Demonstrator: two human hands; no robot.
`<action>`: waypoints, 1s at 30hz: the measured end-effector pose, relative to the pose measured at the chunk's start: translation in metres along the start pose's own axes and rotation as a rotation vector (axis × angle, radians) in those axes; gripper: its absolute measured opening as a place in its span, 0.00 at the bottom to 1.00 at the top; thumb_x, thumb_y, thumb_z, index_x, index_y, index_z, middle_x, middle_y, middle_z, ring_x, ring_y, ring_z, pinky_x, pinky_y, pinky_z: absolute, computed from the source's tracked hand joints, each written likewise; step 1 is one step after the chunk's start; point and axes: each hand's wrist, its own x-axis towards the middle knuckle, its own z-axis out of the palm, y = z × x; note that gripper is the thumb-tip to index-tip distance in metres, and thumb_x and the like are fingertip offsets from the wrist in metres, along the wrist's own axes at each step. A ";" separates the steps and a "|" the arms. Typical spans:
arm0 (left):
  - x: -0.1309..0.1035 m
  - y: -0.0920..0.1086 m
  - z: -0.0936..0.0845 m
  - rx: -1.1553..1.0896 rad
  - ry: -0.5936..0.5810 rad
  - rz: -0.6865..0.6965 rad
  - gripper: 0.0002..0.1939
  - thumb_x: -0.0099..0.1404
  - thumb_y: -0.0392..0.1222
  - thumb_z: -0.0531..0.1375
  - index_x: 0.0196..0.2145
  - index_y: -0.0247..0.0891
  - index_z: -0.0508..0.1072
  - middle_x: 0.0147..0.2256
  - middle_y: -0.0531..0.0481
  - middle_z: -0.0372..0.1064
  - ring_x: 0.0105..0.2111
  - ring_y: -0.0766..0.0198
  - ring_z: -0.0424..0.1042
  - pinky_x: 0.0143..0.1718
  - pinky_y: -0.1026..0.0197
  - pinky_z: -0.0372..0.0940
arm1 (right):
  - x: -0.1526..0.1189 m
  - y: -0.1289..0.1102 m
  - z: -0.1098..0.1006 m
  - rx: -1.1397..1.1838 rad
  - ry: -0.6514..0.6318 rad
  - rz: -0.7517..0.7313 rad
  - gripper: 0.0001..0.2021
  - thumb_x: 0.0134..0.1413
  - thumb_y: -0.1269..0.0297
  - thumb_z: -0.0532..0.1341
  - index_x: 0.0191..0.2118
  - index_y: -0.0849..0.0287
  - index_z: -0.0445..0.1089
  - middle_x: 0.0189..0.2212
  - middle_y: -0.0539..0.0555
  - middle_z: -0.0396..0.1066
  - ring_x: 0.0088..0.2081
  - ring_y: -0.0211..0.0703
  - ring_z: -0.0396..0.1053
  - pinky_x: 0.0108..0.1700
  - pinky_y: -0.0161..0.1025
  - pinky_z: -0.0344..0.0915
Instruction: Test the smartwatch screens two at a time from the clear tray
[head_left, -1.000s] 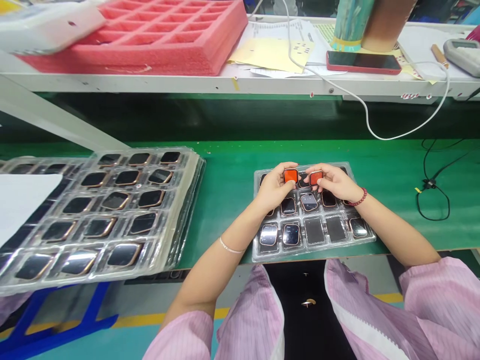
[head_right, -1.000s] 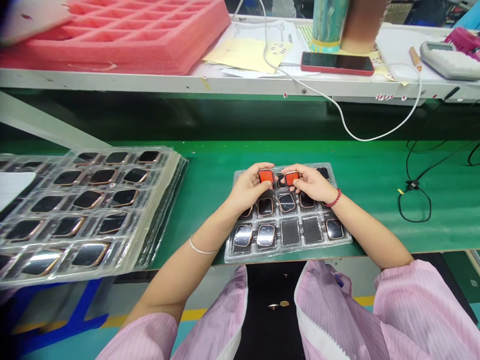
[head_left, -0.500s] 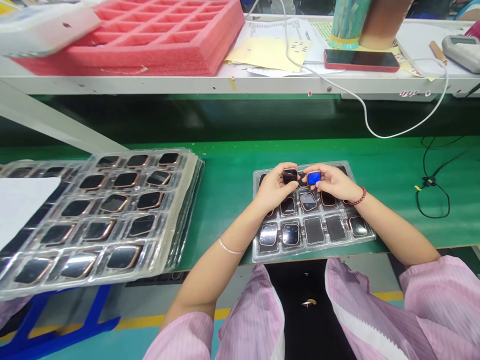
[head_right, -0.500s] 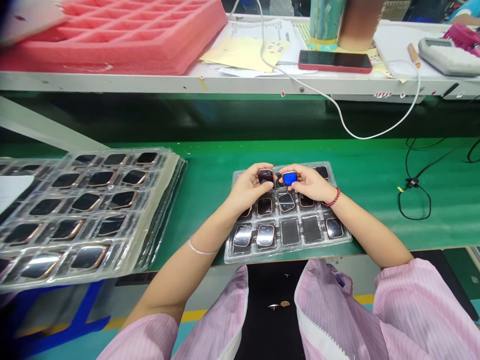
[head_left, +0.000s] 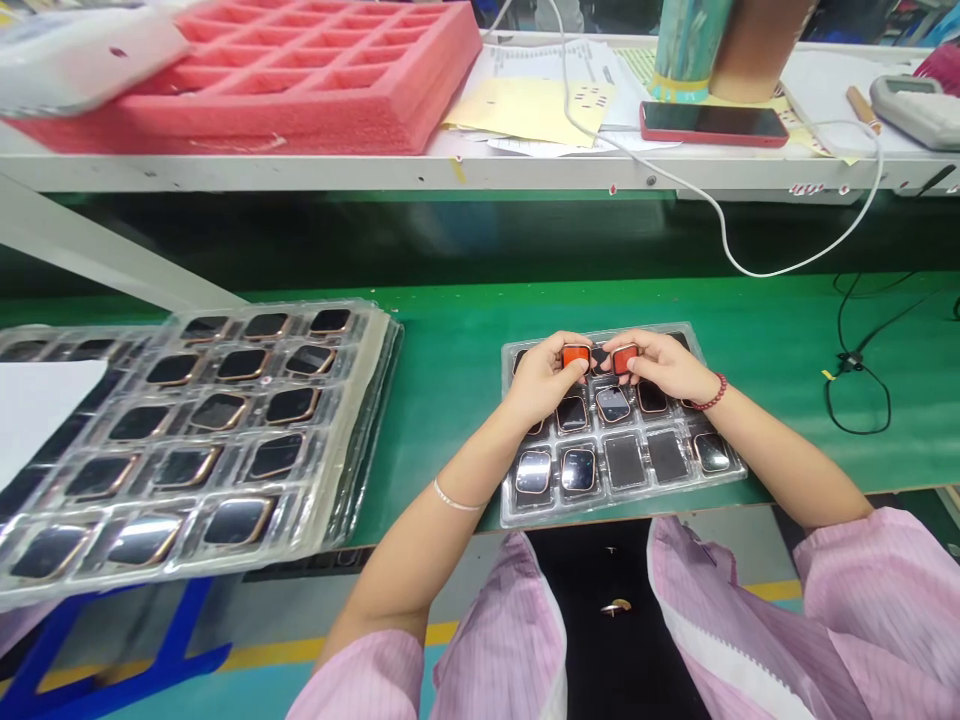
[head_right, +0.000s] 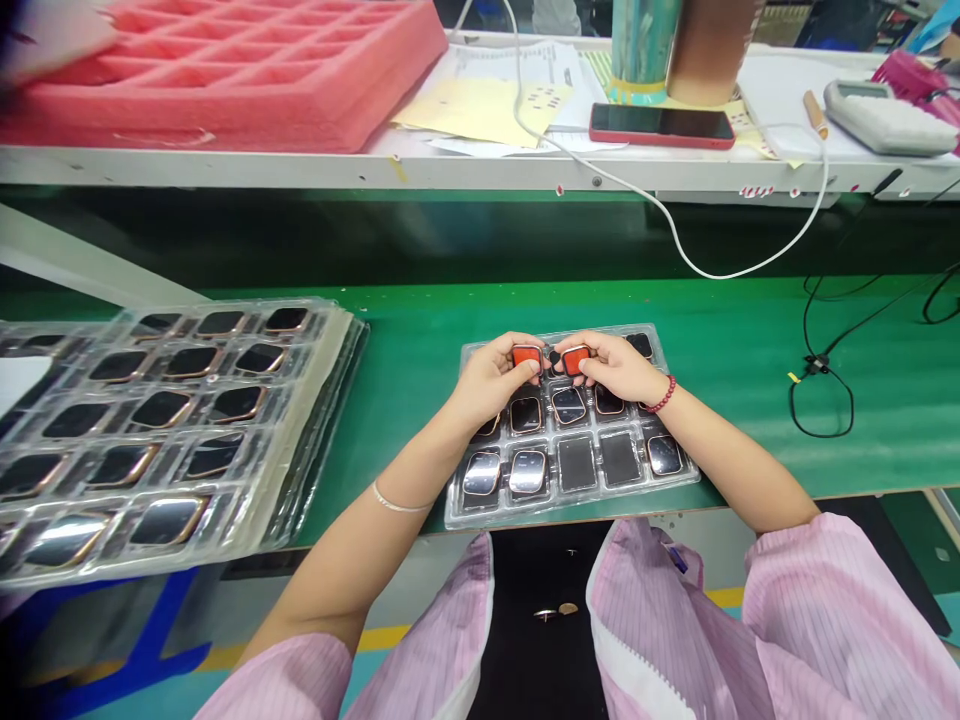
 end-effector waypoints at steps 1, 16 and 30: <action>0.000 0.000 0.000 0.000 0.001 -0.001 0.16 0.58 0.42 0.68 0.42 0.35 0.73 0.35 0.48 0.75 0.31 0.64 0.74 0.33 0.62 0.70 | 0.000 0.000 0.000 0.004 0.008 0.013 0.15 0.58 0.70 0.62 0.51 0.59 0.72 0.42 0.56 0.78 0.35 0.40 0.77 0.38 0.37 0.77; -0.003 0.008 0.002 0.018 -0.012 -0.029 0.20 0.62 0.57 0.66 0.37 0.35 0.75 0.31 0.46 0.76 0.29 0.62 0.75 0.27 0.63 0.69 | 0.000 -0.004 0.000 0.082 0.084 0.059 0.10 0.61 0.60 0.65 0.44 0.60 0.75 0.35 0.54 0.79 0.31 0.37 0.76 0.33 0.33 0.76; -0.004 0.010 0.001 0.030 0.041 -0.107 0.13 0.69 0.42 0.57 0.46 0.35 0.77 0.38 0.45 0.78 0.28 0.65 0.77 0.23 0.67 0.62 | -0.001 -0.007 0.003 0.054 0.088 0.079 0.10 0.56 0.59 0.69 0.39 0.60 0.74 0.31 0.53 0.78 0.32 0.38 0.76 0.31 0.32 0.75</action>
